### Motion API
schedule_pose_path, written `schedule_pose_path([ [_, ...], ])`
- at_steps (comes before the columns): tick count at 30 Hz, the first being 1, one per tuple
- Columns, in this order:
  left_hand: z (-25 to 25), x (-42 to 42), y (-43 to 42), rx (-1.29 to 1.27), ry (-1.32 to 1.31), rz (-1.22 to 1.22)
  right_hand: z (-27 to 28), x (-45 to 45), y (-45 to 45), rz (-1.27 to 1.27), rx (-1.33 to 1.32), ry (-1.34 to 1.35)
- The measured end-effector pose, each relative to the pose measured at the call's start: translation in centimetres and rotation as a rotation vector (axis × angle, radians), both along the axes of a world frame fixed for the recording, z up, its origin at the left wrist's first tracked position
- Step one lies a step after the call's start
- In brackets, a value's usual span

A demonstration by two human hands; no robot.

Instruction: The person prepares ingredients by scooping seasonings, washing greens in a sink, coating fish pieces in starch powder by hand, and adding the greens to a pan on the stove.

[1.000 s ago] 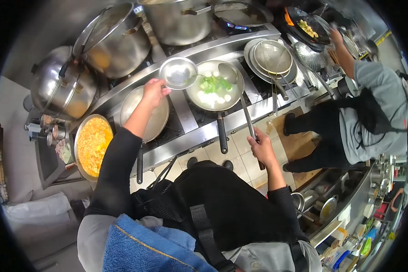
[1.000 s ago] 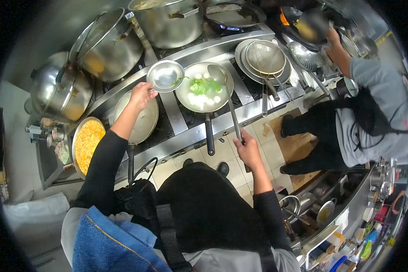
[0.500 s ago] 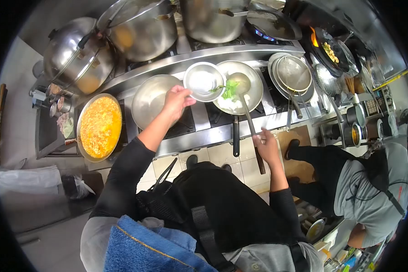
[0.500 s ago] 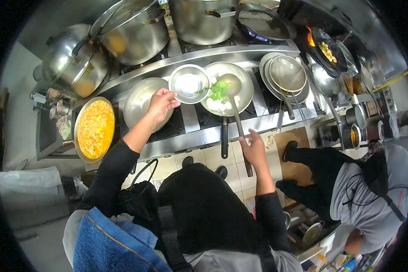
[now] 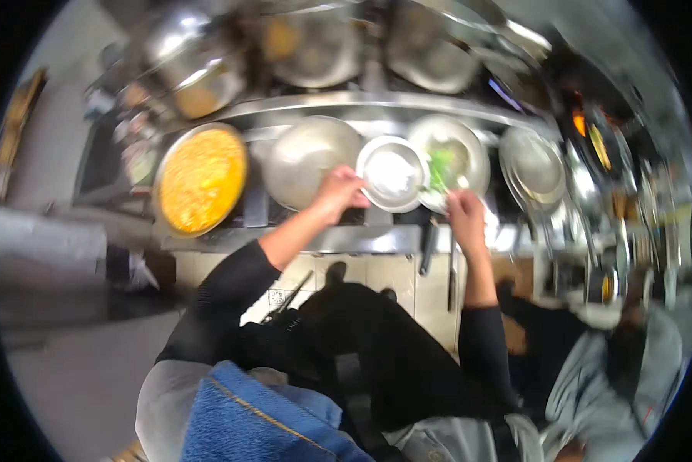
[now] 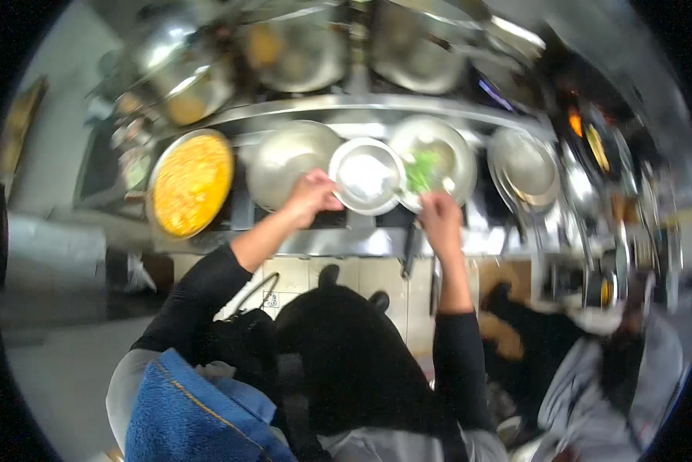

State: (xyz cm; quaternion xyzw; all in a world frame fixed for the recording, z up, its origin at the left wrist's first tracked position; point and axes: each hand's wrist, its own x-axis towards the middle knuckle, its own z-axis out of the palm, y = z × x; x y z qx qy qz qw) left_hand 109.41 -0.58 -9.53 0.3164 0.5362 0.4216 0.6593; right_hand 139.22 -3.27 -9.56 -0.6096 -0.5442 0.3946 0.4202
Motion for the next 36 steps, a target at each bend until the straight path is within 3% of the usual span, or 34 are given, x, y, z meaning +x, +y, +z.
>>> schedule_pose_path([
  [1, -1.0, -1.0, -0.4, -0.016, -0.140, 0.024, 0.3, 0.5, -0.3, 0.039, -0.072, 0.022],
  [2, -1.4, -1.9, -1.2, -0.022, -0.107, 0.026, 1.6, -1.2, -1.5, -0.075, 0.028, 0.293],
  [4, -1.4, -3.3, -4.1, 0.030, -0.204, 0.094, 4.0, -1.2, -3.1, 0.197, -0.073, 0.880],
  [6, -1.8, -5.0, -8.5, 0.051, -0.201, 0.260, 6.0, -3.7, -3.9, 0.301, -0.209, 1.069],
  [7, 0.6, -6.0, -11.4, -0.015, -0.116, 0.334, 4.4, -4.4, -3.7, 0.300, -0.254, 1.070],
  [8, 0.4, -7.0, -14.3, 0.014, -0.225, 0.421, 3.4, -5.6, -3.4, 0.342, -0.268, 1.016],
  [11, -0.3, -9.9, -23.8, 0.008, -0.109, 0.649, -1.2, -9.7, -2.5, 0.602, -0.290, 0.782],
  [14, -2.1, -12.2, -34.9, 0.021, -0.073, 0.983, 5.5, -17.3, -9.1, 0.820, -0.432, 0.363],
  [15, -2.1, -12.6, -38.7, 0.010, -0.106, 1.116, 2.7, -18.0, -8.0, 1.032, -0.525, 0.425],
  [16, -2.3, -12.6, -42.4, -0.001, -0.146, 1.237, 4.5, -20.4, -10.9, 0.932, -0.580, 0.322],
  [19, -6.5, -14.1, -50.7, 0.090, -0.251, 1.533, 5.3, -27.6, -15.3, 1.089, -0.659, 0.142],
  [20, -6.9, -14.3, -53.3, 0.110, -0.294, 1.684, 1.9, -29.7, -14.1, 1.352, -0.704, 0.168],
  [22, -6.9, -14.9, -57.9, 0.147, -0.341, 1.862, -1.7, -35.7, -16.6, 1.508, -0.517, -0.012],
  [24, -6.3, -15.7, -62.4, 0.160, -0.402, 2.028, -7.3, -40.7, -18.9, 1.511, -0.508, 0.024],
  [27, -6.7, -17.0, -68.2, 0.202, -0.357, 2.123, -15.7, -46.3, -19.8, 1.610, -0.430, -0.274],
  [32, -5.0, -19.1, -75.9, 0.261, -0.383, 2.276, -20.1, -51.4, -24.8, 1.849, -0.127, -0.830],
  [36, -5.9, -21.3, -80.9, 0.278, -0.410, 2.405, -21.5, -56.8, -29.4, 1.972, -0.001, -1.077],
])
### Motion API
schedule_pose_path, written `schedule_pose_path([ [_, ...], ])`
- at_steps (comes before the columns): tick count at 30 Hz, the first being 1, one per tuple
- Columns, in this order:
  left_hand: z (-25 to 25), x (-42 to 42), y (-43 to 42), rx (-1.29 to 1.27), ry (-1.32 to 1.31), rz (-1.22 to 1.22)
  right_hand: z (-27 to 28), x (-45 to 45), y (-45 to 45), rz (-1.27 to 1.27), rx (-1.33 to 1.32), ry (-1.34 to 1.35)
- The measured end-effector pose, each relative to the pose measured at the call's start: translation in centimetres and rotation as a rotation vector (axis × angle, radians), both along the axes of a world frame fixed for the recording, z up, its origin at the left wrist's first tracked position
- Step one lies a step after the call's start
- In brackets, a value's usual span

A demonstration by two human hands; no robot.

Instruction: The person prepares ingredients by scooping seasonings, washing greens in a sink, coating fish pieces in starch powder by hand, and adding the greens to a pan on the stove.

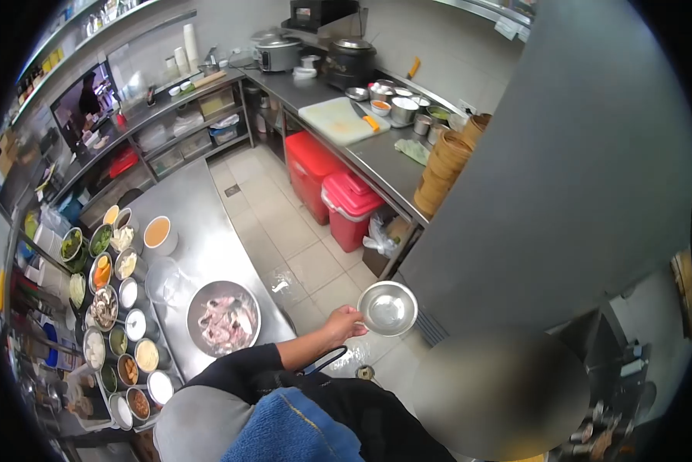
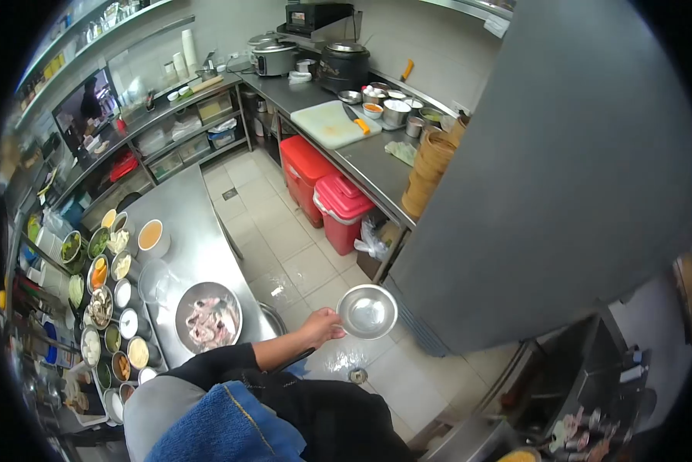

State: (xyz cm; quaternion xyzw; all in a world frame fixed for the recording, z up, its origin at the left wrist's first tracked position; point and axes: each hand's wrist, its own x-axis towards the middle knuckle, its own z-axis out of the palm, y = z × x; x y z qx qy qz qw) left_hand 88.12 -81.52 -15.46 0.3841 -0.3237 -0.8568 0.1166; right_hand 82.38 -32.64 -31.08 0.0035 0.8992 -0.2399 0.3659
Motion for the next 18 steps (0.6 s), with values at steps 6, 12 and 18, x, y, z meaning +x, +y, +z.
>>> schedule_pose_path([
  [6, -3.2, -4.4, -9.1, -0.020, -0.095, 0.171, -3.7, -11.7, -6.6, 0.211, 0.114, -0.055],
  [12, -2.7, -8.7, -21.3, -0.053, -0.042, 0.480, -5.5, -27.0, -16.0, 0.519, 0.142, 0.018],
  [18, 1.9, -14.0, -35.9, -0.158, 0.014, 0.731, -4.8, -36.3, -33.9, 0.371, -0.242, 0.015],
])
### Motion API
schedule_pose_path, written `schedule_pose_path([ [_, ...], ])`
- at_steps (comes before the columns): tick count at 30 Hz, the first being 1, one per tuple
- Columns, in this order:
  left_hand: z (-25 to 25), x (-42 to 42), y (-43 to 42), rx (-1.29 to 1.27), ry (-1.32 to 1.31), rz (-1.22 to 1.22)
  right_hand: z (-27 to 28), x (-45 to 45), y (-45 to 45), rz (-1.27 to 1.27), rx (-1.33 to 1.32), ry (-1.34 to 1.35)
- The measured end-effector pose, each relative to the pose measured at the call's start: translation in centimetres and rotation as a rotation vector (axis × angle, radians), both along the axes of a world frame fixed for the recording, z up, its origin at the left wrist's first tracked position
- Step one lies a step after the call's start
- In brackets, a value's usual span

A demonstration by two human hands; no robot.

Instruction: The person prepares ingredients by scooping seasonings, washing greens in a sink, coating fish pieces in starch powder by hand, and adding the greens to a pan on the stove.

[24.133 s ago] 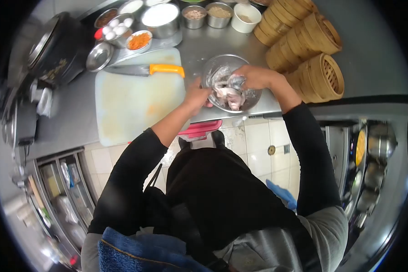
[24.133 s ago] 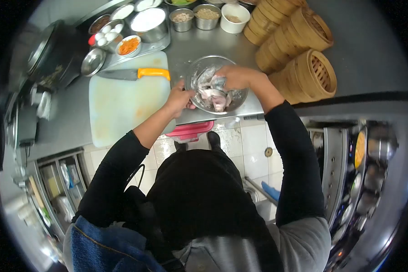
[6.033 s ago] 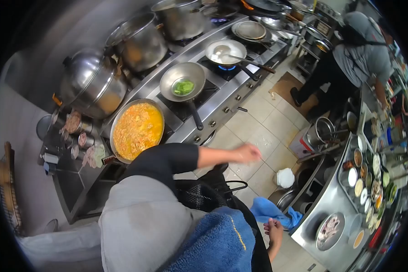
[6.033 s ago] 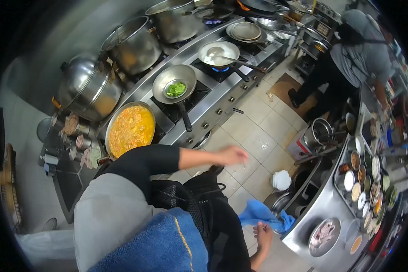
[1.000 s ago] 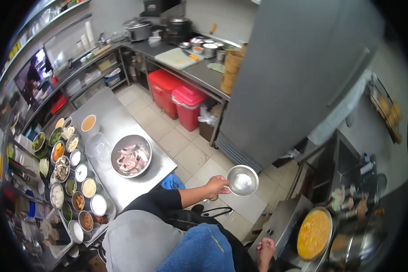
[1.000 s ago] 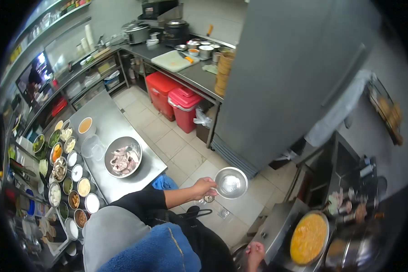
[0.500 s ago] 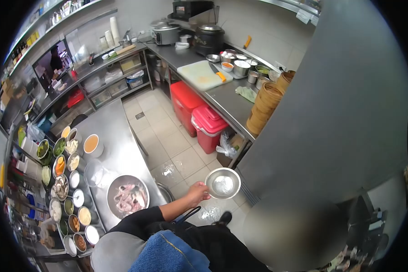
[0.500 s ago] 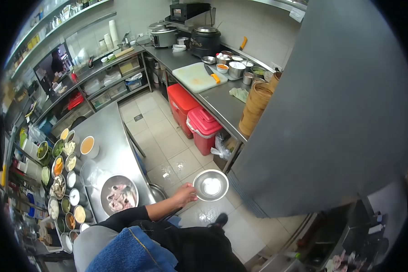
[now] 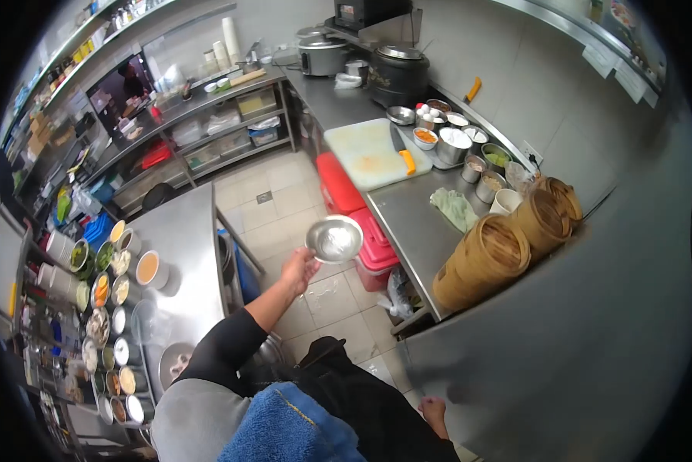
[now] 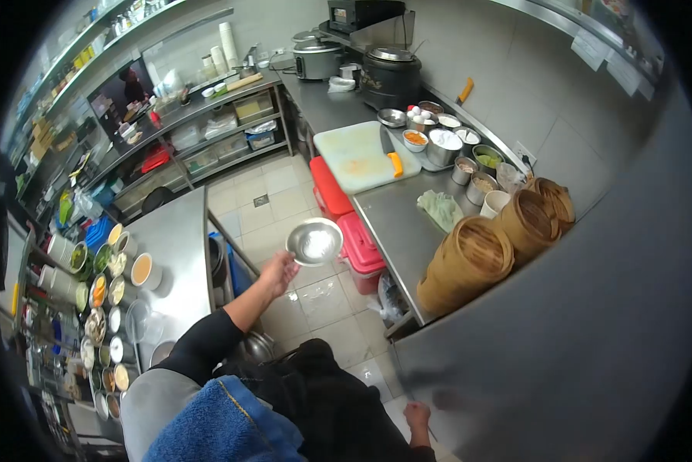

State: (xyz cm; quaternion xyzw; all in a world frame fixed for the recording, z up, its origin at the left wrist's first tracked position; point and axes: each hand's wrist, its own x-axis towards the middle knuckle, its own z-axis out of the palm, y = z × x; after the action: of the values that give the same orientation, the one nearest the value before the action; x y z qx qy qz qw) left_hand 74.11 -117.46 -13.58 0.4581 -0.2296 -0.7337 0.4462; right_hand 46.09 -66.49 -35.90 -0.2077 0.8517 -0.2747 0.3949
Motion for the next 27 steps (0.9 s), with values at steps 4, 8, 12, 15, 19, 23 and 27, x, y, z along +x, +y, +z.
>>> schedule_pose_path([
  [4, 0.8, -6.7, -14.2, -0.150, 0.087, 0.000, -3.7, -0.8, -10.7, -0.164, -0.216, -0.125],
  [8, 1.3, -17.1, -31.4, -0.217, 0.180, -0.101, 5.5, 3.9, -19.2, -0.127, -0.147, -0.056],
  [12, 0.1, -28.9, -46.6, -0.200, 0.174, -0.077, 0.0, 8.6, -15.4, 0.232, 0.076, 0.455],
  [15, -1.8, -36.9, -55.6, -0.232, 0.124, -0.081, 0.9, 14.7, -15.4, 0.139, 0.529, 0.360],
  [19, 0.1, -41.7, -58.4, -0.200, 0.099, -0.297, -0.9, 19.7, -17.9, 0.394, 0.712, 0.002],
  [23, 0.5, -43.0, -52.6, -0.393, -0.173, -0.695, 2.9, 17.0, -28.8, -0.006, 0.184, 0.145],
  [27, -2.8, -38.8, -46.3, -0.632, 0.090, -1.088, -4.8, 10.5, -37.2, -1.011, -0.646, -0.385],
])
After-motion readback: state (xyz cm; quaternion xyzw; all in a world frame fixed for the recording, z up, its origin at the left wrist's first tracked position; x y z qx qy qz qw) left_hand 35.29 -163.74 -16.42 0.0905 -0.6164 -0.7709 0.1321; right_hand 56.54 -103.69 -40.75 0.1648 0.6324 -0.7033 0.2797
